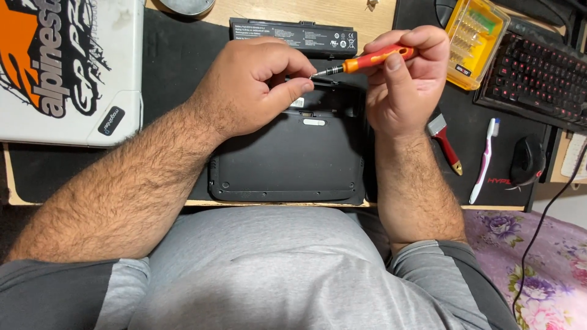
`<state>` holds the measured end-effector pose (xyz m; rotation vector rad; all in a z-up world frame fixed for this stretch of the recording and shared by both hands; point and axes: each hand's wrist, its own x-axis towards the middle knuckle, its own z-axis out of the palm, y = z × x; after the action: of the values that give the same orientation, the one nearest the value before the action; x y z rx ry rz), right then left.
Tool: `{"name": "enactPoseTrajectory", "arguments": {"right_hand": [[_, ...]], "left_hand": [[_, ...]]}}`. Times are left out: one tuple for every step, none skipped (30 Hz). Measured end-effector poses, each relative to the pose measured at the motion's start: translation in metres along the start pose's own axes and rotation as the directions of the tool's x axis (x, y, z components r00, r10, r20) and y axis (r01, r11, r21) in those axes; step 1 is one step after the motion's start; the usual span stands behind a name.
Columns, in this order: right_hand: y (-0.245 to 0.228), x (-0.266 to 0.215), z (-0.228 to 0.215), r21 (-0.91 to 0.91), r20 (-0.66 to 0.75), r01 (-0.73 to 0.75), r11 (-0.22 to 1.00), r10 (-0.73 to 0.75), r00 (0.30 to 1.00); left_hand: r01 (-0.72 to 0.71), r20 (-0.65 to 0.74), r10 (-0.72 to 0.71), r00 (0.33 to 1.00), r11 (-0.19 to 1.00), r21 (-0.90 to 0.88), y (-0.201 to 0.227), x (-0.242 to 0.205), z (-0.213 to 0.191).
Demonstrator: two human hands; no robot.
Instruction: The person uses a screwdriver to remove screws from the bottom panel of a laptop. They then flip the laptop over and remove screws from the hard drive bay cover, revealing the internal components.
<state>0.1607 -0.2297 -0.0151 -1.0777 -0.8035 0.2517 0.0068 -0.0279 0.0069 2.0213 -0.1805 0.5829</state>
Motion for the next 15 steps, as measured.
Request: {"name": "enactPoseTrajectory", "arguments": {"right_hand": [[-0.0008,-0.0008,0.0009,0.001,0.001,0.003,1.0,-0.003,1.0],[-0.0017,-0.0011,0.0018,0.008,-0.001,-0.011,1.0,0.011,1.0],[-0.0026,-0.0014,0.0029,0.016,-0.003,-0.026,1.0,0.026,1.0],[-0.0023,-0.0015,0.0028,0.018,-0.001,-0.022,1.0,0.022,1.0],[-0.0019,-0.0016,0.0028,0.016,0.0,-0.023,1.0,0.023,1.0],[-0.0015,-0.0017,0.0028,0.015,0.001,-0.026,1.0,0.026,1.0],[-0.0013,-0.0016,0.0038,0.017,0.002,-0.024,1.0,0.024,1.0],[-0.0011,-0.0017,0.0045,-0.004,-0.004,-0.015,1.0,0.015,1.0],[-0.0009,-0.0019,0.0052,-0.025,-0.01,-0.007,1.0,0.006,1.0],[-0.0017,-0.0017,0.0049,-0.025,-0.01,-0.004,1.0,0.004,1.0],[-0.0025,-0.0014,0.0045,-0.019,-0.002,-0.005,1.0,0.005,1.0],[-0.0035,-0.0015,0.0039,-0.013,0.005,-0.008,1.0,0.008,1.0],[-0.0036,-0.0012,0.0041,-0.013,0.004,-0.005,1.0,0.005,1.0],[-0.0037,-0.0009,0.0045,-0.015,0.004,0.008,1.0,-0.008,1.0],[-0.0037,-0.0007,0.0049,-0.017,0.003,0.021,1.0,-0.021,1.0]], "left_hand": [[-0.002,0.0,0.002,1.0,1.0,0.002,-0.0002,-0.0002,0.0004],[-0.006,-0.004,0.006,1.0,1.0,0.015,-0.0003,0.0001,0.0004],[-0.01,-0.008,0.01,1.0,1.0,0.028,-0.0003,0.0003,0.0004],[-0.012,-0.009,0.013,1.0,0.999,0.031,0.0005,0.0008,0.0003],[-0.007,-0.012,0.008,1.0,1.0,0.029,0.0012,0.0014,0.0002],[-0.001,-0.013,0.001,1.0,1.0,0.027,0.002,0.0019,0.0],[-0.002,-0.014,0.002,1.0,1.0,0.031,0.0019,0.0018,-0.0002],[0.01,-0.013,-0.01,1.0,1.0,0.03,0.0016,0.0015,-0.0001],[0.022,-0.013,-0.022,1.0,0.999,0.029,0.0013,0.0012,0.0001],[0.019,-0.013,-0.019,1.0,0.999,0.03,0.0009,0.0013,0.0001],[0.011,-0.021,-0.011,1.0,1.0,0.006,0.0004,0.0015,0.0002],[0.004,-0.028,-0.004,1.0,1.0,-0.019,0.0,0.0016,0.0006],[0.002,-0.028,-0.002,1.0,1.0,-0.018,-0.0005,0.0014,0.0008],[0.011,-0.041,-0.013,0.999,0.999,-0.042,-0.0011,0.001,0.0008],[0.02,-0.055,-0.024,0.998,0.998,-0.067,-0.0017,0.0005,0.0009]]}}
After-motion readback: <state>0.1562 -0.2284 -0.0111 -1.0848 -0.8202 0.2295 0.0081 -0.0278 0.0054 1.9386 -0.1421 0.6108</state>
